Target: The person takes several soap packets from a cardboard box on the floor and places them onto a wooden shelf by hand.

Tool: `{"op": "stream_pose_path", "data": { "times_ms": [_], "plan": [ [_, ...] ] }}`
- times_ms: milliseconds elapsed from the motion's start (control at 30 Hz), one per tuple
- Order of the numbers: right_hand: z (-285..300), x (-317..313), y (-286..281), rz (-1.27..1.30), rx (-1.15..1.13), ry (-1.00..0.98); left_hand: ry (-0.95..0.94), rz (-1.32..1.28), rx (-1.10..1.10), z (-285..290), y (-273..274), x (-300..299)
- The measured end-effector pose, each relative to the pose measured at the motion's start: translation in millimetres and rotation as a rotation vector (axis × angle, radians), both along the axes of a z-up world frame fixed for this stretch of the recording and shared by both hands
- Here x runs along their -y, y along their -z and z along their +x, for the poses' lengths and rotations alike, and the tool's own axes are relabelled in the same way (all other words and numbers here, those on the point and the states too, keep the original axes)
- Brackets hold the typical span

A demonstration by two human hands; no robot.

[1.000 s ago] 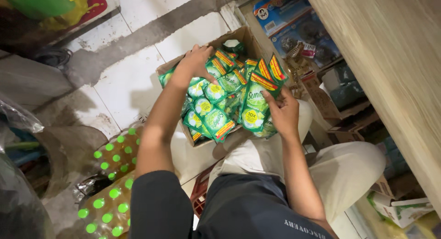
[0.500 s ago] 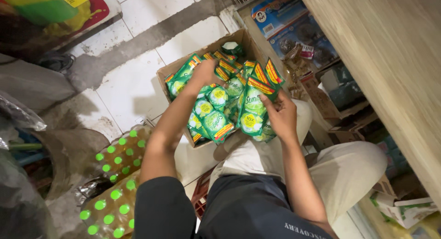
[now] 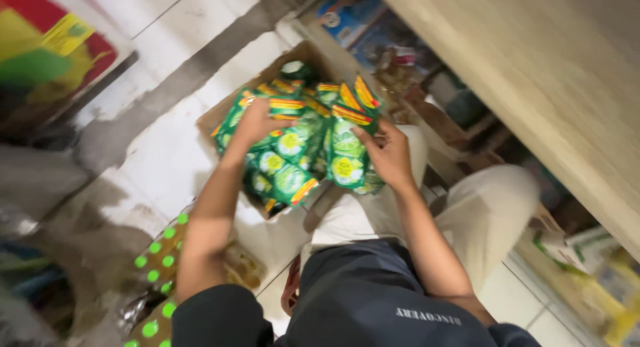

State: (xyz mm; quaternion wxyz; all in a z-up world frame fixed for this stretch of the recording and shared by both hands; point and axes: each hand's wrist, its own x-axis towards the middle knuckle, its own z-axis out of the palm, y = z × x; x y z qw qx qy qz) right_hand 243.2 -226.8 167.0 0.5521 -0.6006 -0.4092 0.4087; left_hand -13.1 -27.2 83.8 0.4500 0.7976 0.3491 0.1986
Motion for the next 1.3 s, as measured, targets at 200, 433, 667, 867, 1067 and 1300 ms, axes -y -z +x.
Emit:
{"op": "stream_pose_path", "data": {
  "times_ms": [200,433,667,867,1067,1300],
  "plan": [
    [27.2,23.0,-32.5,0.119,-0.097,0.062,-0.111,-0.088,0.146,20.4,-98.8,24.8],
    [127.0,93.2,-126.8,0.215,0.123,0.471,-0.066,-0.054,0.499,95.9,-170.2,45.0],
    [306.5,155.1,-176.8,0.123,0.319,0.685,0.036,-0.504,0.811,225.2,-218.8,102.9],
    [407.1,202.8,-123.3,-0.095,0.391,0.762,0.051,-0.728,0.721,333.5,-260.9,160.7],
    [432.8,215.9,-109.6,-0.062,0.283,0.899,0.276,-0.726,0.691,424.0,-260.0,182.7],
    [445.6,229.4,-90.5,0.139,0.377,1.217,0.061,-0.54,0.66,532.0,-196.9,164.7]
  ]
}}
